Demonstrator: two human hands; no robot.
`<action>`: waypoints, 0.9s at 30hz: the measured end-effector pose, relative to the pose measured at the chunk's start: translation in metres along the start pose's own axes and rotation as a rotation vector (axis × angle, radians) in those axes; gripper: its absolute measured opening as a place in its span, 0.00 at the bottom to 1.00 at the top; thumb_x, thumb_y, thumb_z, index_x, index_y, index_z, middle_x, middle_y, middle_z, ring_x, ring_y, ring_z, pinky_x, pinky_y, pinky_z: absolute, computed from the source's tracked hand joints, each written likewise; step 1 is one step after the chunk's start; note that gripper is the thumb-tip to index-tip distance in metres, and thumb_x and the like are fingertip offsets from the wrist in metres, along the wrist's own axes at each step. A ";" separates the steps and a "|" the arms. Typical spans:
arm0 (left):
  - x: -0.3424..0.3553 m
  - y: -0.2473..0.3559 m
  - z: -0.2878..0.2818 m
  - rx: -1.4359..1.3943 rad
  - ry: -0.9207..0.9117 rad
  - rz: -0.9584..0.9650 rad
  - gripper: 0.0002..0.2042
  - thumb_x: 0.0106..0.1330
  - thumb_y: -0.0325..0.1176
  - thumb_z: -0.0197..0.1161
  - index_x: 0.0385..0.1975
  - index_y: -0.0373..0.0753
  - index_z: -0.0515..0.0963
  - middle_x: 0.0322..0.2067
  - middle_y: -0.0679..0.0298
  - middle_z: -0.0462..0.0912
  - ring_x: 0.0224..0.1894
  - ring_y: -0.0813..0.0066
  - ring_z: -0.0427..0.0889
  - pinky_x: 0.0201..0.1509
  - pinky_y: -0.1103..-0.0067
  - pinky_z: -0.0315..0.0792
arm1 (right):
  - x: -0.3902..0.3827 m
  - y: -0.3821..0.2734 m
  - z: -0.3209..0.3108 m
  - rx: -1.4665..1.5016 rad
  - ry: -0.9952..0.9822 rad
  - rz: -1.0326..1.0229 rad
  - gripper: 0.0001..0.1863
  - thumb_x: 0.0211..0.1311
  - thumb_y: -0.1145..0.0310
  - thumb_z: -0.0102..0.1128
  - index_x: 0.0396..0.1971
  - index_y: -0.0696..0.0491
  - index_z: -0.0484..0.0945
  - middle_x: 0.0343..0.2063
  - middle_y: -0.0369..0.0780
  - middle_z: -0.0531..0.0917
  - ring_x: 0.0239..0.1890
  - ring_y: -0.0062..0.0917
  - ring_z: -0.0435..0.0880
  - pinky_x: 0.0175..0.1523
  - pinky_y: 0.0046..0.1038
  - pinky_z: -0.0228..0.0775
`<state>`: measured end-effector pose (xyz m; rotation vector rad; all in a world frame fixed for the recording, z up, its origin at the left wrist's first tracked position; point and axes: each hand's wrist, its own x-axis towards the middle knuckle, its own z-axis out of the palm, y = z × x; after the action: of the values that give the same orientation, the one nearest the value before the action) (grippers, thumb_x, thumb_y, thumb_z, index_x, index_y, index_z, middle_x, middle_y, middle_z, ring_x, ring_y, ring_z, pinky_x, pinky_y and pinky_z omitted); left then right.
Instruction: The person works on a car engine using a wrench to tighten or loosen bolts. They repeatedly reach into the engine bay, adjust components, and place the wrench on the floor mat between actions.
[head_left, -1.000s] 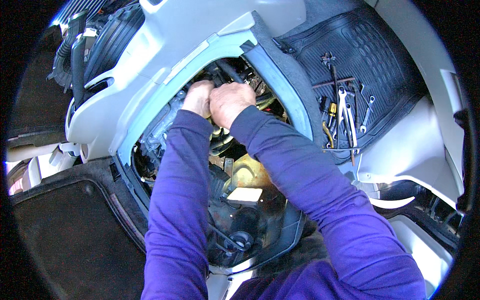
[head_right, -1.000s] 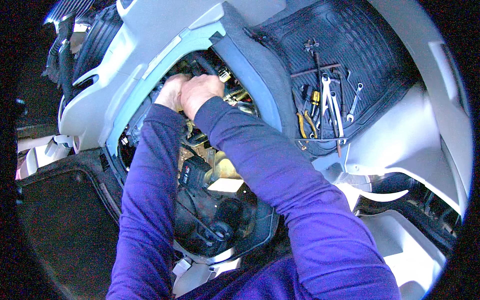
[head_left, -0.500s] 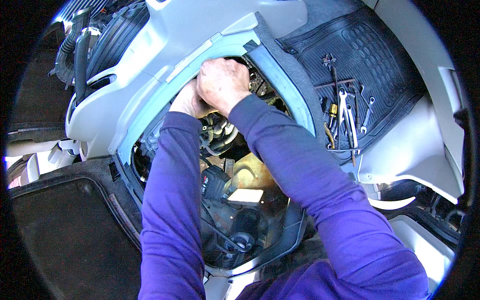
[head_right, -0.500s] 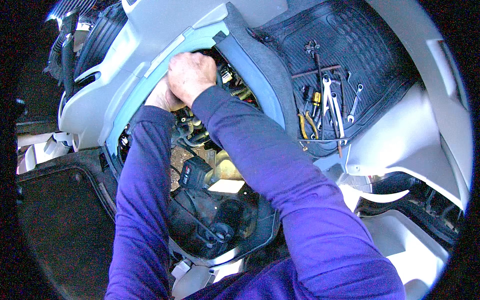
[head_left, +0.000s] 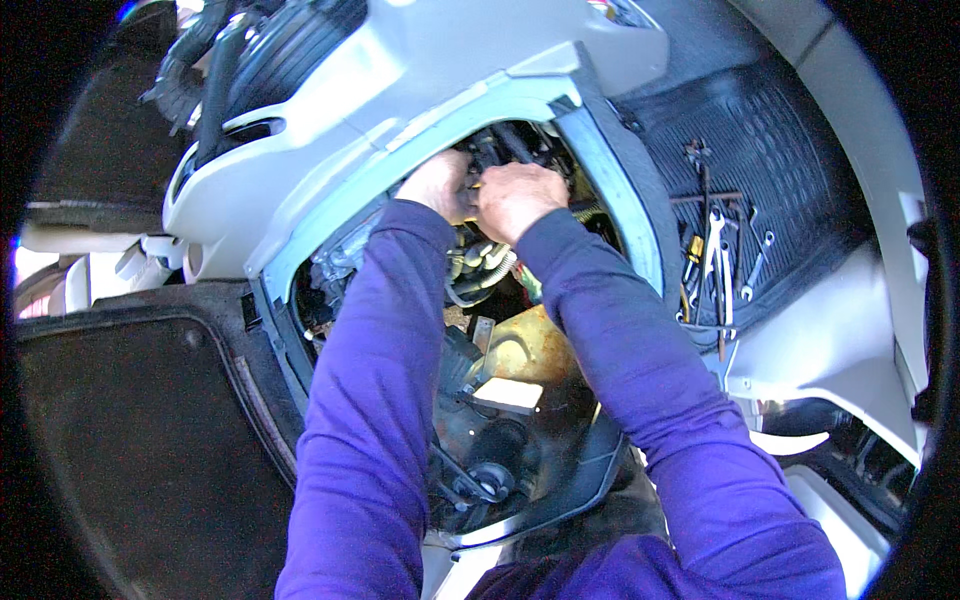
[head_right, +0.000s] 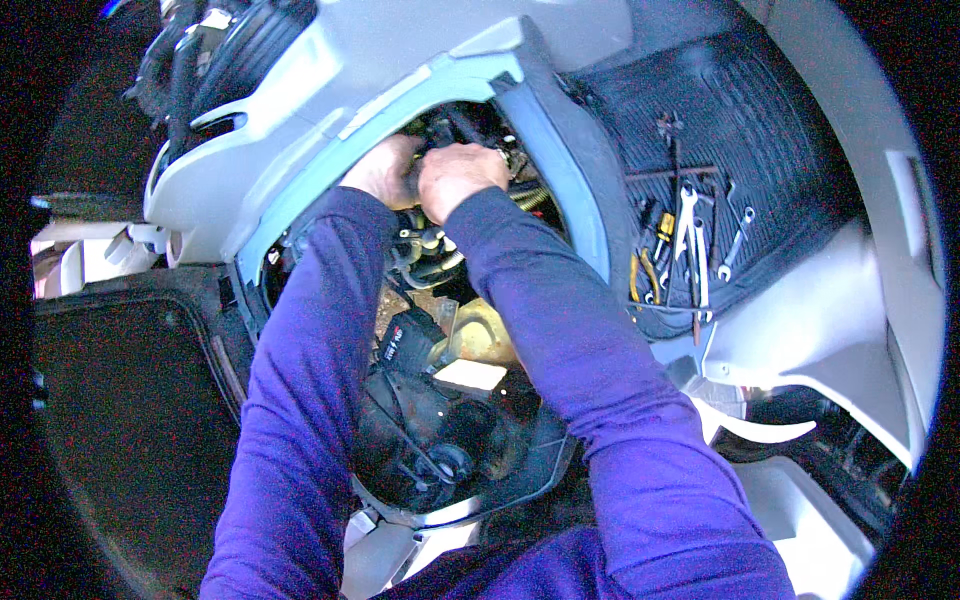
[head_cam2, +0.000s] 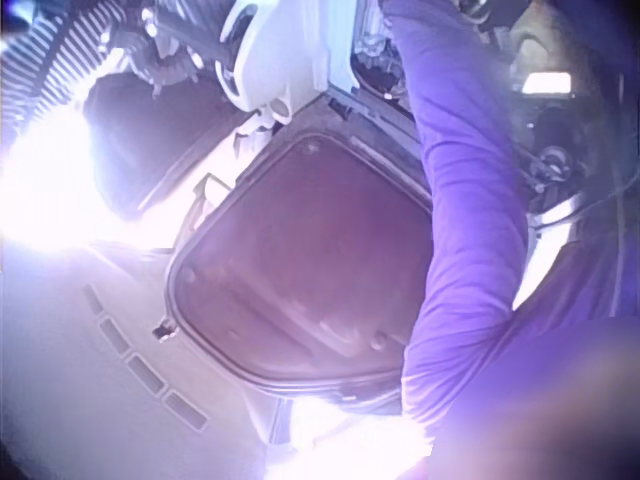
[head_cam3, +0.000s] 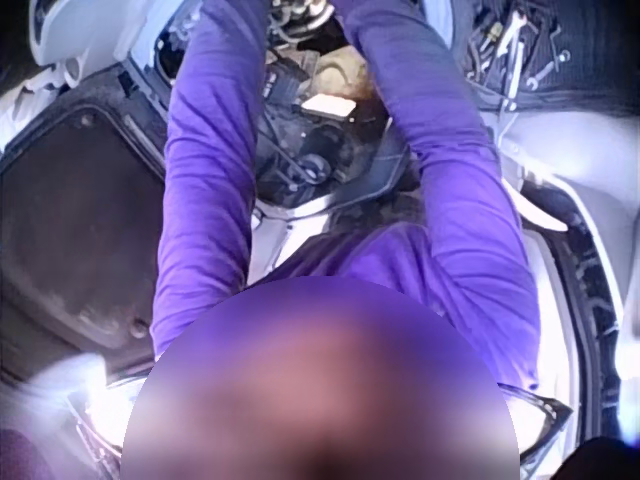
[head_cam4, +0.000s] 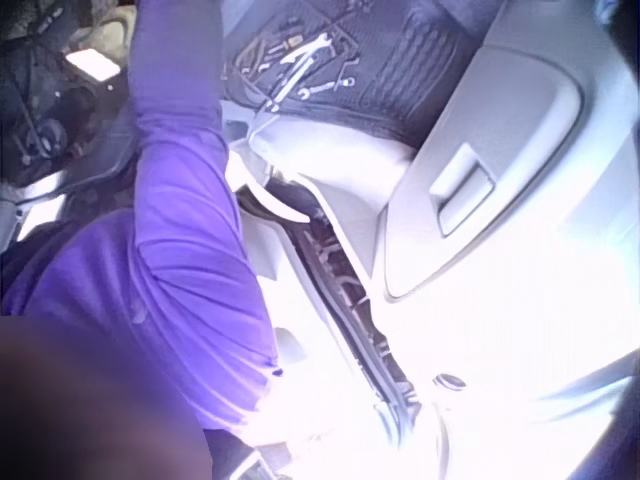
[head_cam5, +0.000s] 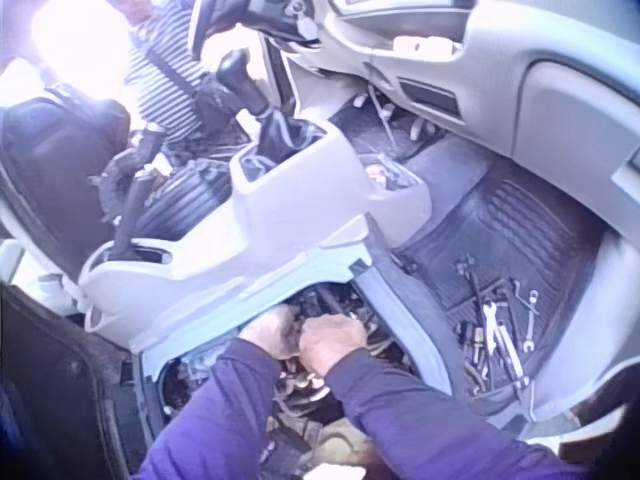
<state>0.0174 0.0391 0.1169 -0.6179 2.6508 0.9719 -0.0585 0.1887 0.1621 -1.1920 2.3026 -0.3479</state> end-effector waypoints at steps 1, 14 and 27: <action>-0.003 0.001 -0.003 0.562 0.047 0.116 0.19 0.55 0.42 0.67 0.39 0.33 0.81 0.36 0.43 0.84 0.45 0.47 0.83 0.52 0.62 0.75 | 0.001 -0.002 -0.001 -0.031 -0.011 -0.017 0.14 0.54 0.65 0.59 0.38 0.54 0.87 0.41 0.49 0.87 0.46 0.38 0.87 0.50 0.38 0.79; 0.012 -0.027 0.024 -0.547 0.032 0.218 0.16 0.59 0.32 0.66 0.47 0.40 0.78 0.50 0.51 0.81 0.54 0.63 0.78 0.58 0.70 0.72 | 0.017 -0.025 -0.007 0.082 0.382 -0.111 0.14 0.57 0.63 0.54 0.33 0.55 0.84 0.31 0.50 0.87 0.35 0.42 0.89 0.40 0.43 0.81; 0.021 -0.004 0.016 -1.632 -0.046 -0.673 0.17 0.78 0.39 0.37 0.54 0.35 0.68 0.43 0.47 0.83 0.45 0.54 0.84 0.54 0.57 0.77 | 0.001 -0.004 -0.001 -0.072 -0.057 0.051 0.15 0.62 0.65 0.55 0.44 0.48 0.87 0.45 0.42 0.87 0.49 0.34 0.87 0.50 0.36 0.80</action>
<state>0.0024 0.0408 0.0947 -1.4829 0.8385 2.5324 -0.0572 0.1856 0.1640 -1.1600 2.3083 -0.2118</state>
